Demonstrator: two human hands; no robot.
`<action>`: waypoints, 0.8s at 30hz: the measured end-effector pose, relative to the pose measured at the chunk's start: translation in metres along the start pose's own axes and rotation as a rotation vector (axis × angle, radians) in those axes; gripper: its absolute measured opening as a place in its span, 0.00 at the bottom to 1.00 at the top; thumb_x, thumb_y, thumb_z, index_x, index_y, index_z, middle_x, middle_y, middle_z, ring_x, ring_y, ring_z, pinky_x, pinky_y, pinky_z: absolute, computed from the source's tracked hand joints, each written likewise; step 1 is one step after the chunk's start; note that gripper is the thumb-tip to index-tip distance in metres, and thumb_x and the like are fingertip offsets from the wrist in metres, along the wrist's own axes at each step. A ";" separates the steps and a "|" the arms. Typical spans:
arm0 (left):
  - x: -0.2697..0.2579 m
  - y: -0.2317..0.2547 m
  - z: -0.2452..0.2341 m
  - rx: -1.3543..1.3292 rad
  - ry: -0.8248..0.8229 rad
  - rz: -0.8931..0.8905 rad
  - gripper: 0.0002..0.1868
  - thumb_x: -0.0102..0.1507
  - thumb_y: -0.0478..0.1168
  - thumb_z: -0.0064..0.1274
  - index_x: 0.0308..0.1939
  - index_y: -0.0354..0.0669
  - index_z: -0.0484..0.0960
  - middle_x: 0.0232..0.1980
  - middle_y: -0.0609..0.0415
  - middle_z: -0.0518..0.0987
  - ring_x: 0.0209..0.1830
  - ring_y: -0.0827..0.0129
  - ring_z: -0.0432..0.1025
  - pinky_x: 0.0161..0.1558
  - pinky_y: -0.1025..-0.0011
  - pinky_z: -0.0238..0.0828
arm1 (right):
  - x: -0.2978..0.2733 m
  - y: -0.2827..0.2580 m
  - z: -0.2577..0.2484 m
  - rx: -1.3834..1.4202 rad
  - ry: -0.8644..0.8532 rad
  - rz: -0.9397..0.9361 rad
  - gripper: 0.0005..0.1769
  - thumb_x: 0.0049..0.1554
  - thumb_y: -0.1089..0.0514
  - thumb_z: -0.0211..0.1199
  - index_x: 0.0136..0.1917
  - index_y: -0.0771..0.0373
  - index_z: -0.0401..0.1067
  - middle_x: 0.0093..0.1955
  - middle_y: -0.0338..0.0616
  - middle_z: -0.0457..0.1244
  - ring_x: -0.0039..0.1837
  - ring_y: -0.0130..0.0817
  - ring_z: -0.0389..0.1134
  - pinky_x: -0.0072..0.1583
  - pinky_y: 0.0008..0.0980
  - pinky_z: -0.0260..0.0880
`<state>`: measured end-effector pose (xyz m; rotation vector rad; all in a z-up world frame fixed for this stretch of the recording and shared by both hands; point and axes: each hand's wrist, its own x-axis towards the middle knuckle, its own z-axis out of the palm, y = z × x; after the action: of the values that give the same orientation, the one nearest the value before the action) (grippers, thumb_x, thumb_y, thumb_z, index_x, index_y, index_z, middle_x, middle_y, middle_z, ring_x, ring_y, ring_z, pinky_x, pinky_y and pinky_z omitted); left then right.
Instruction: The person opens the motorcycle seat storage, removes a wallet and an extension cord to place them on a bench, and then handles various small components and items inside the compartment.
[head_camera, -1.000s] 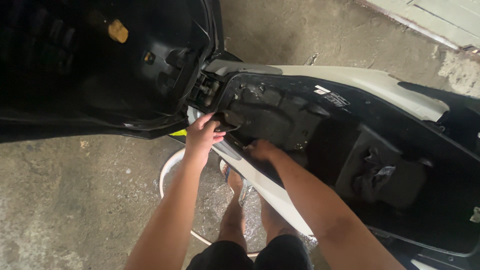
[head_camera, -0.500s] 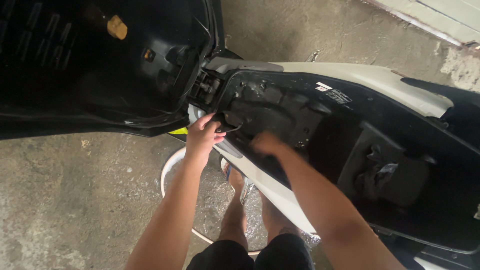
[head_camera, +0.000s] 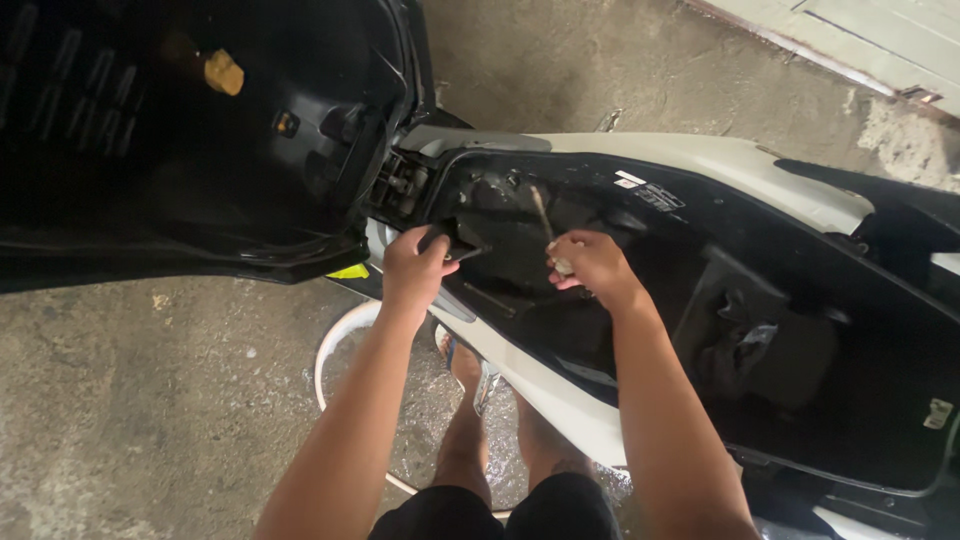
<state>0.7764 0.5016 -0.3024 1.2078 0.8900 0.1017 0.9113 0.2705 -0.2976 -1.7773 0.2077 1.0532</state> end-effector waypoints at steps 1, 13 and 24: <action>0.000 0.000 0.000 0.001 -0.001 -0.001 0.18 0.64 0.35 0.54 0.54 0.24 0.79 0.47 0.42 0.80 0.38 0.63 0.79 0.39 0.71 0.85 | -0.009 -0.005 0.001 0.001 0.001 0.001 0.15 0.54 0.56 0.64 0.48 0.71 0.77 0.40 0.48 0.69 0.38 0.34 0.72 0.41 0.31 0.76; -0.022 0.004 0.039 0.330 0.047 0.154 0.17 0.63 0.37 0.56 0.55 0.33 0.82 0.38 0.43 0.85 0.30 0.67 0.80 0.30 0.73 0.79 | -0.079 -0.085 0.045 -0.366 -0.127 -0.086 0.12 0.51 0.60 0.61 0.40 0.72 0.80 0.31 0.48 0.68 0.31 0.33 0.71 0.33 0.33 0.72; -0.014 -0.023 0.035 0.247 0.071 0.126 0.17 0.62 0.36 0.54 0.53 0.30 0.81 0.44 0.44 0.85 0.41 0.63 0.82 0.38 0.70 0.82 | -0.050 -0.049 0.053 0.143 -0.020 -0.160 0.17 0.58 0.58 0.57 0.55 0.71 0.75 0.47 0.49 0.70 0.45 0.37 0.76 0.39 0.33 0.80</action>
<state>0.7810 0.4582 -0.3118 1.4993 0.9065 0.1400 0.8799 0.3214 -0.2329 -1.6256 0.1230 0.9185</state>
